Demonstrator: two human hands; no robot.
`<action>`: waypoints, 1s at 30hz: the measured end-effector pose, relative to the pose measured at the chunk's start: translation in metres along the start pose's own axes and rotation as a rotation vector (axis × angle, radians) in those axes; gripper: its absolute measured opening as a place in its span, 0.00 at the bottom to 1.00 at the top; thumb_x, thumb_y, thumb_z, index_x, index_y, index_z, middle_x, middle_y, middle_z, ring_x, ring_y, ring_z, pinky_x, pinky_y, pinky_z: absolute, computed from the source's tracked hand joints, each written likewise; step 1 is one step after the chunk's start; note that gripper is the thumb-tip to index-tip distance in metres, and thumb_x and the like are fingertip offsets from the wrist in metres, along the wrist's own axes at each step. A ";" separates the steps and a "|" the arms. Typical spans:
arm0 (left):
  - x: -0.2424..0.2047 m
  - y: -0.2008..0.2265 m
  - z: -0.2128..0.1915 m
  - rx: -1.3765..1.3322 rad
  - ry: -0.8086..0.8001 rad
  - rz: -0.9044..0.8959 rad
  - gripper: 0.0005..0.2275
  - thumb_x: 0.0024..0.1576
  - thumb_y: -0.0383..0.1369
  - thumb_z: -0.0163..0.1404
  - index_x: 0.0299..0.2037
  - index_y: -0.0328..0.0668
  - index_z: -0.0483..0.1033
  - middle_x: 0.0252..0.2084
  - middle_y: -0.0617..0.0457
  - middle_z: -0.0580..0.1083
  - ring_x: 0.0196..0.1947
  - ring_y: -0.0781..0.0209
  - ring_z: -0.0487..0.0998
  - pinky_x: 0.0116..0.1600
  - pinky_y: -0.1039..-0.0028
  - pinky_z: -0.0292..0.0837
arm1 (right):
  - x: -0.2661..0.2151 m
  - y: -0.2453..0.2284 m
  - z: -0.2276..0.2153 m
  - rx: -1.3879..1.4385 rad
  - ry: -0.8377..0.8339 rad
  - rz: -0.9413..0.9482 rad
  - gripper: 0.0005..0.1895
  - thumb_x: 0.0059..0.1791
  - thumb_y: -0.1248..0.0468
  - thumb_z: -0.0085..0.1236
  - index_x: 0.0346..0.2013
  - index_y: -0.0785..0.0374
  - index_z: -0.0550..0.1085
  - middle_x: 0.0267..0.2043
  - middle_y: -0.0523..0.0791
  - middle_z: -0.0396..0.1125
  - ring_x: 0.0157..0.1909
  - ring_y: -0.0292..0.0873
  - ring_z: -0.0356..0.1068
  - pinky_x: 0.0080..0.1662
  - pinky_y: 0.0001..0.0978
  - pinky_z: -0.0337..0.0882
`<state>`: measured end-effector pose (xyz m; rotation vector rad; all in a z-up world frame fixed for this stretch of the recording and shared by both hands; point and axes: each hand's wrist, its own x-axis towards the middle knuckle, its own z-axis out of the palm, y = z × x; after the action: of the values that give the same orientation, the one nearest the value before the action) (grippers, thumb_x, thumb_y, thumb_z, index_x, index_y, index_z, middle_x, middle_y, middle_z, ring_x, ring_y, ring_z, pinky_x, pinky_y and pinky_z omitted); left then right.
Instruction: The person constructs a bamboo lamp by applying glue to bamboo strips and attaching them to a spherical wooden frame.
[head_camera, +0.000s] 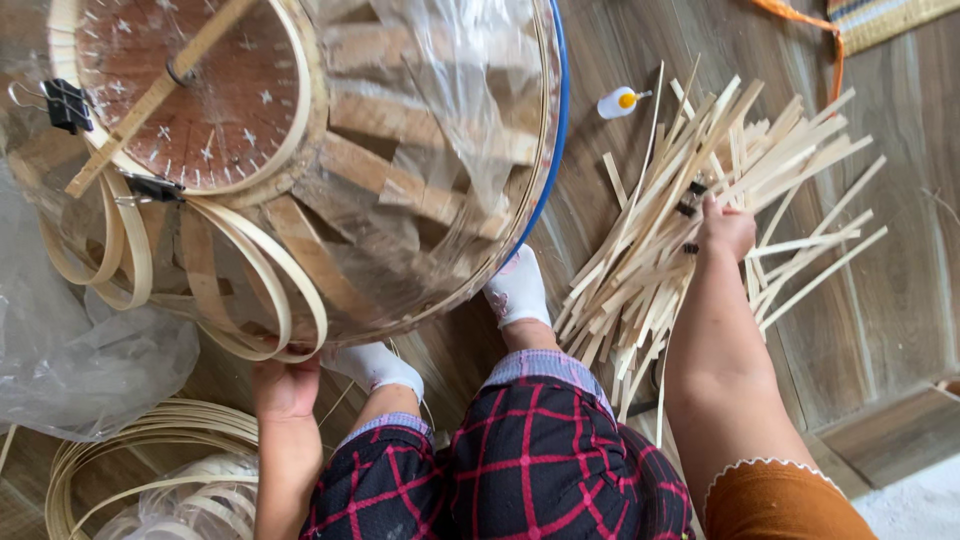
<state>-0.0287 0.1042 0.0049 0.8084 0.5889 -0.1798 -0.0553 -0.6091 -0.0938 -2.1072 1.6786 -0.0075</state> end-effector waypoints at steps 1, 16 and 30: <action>0.003 0.006 -0.004 -0.023 -0.023 -0.004 0.21 0.56 0.34 0.64 0.59 0.43 0.73 0.56 0.54 0.76 0.56 0.57 0.79 0.62 0.60 0.76 | 0.004 -0.003 0.000 0.068 -0.030 0.066 0.19 0.45 0.50 0.73 0.30 0.63 0.80 0.28 0.45 0.74 0.28 0.37 0.73 0.36 0.32 0.72; -0.063 0.076 0.014 0.331 0.293 0.164 0.19 0.65 0.32 0.50 0.67 0.39 0.66 0.56 0.45 0.75 0.55 0.48 0.78 0.63 0.53 0.71 | -0.026 -0.007 -0.075 1.156 -0.059 -0.120 0.07 0.58 0.65 0.58 0.38 0.61 0.69 0.29 0.42 0.67 0.23 0.34 0.60 0.26 0.26 0.61; -0.124 0.099 0.190 0.739 -0.234 0.507 0.14 0.67 0.24 0.50 0.62 0.32 0.70 0.53 0.47 0.75 0.55 0.61 0.77 0.65 0.69 0.72 | -0.183 -0.024 -0.174 0.976 -0.286 -0.401 0.08 0.60 0.70 0.53 0.54 0.66 0.75 0.39 0.42 0.69 0.36 0.34 0.69 0.43 0.28 0.72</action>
<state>-0.0139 0.0258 0.2398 1.5990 0.0625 -0.0168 -0.1286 -0.4937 0.1198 -1.5250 0.7850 -0.5117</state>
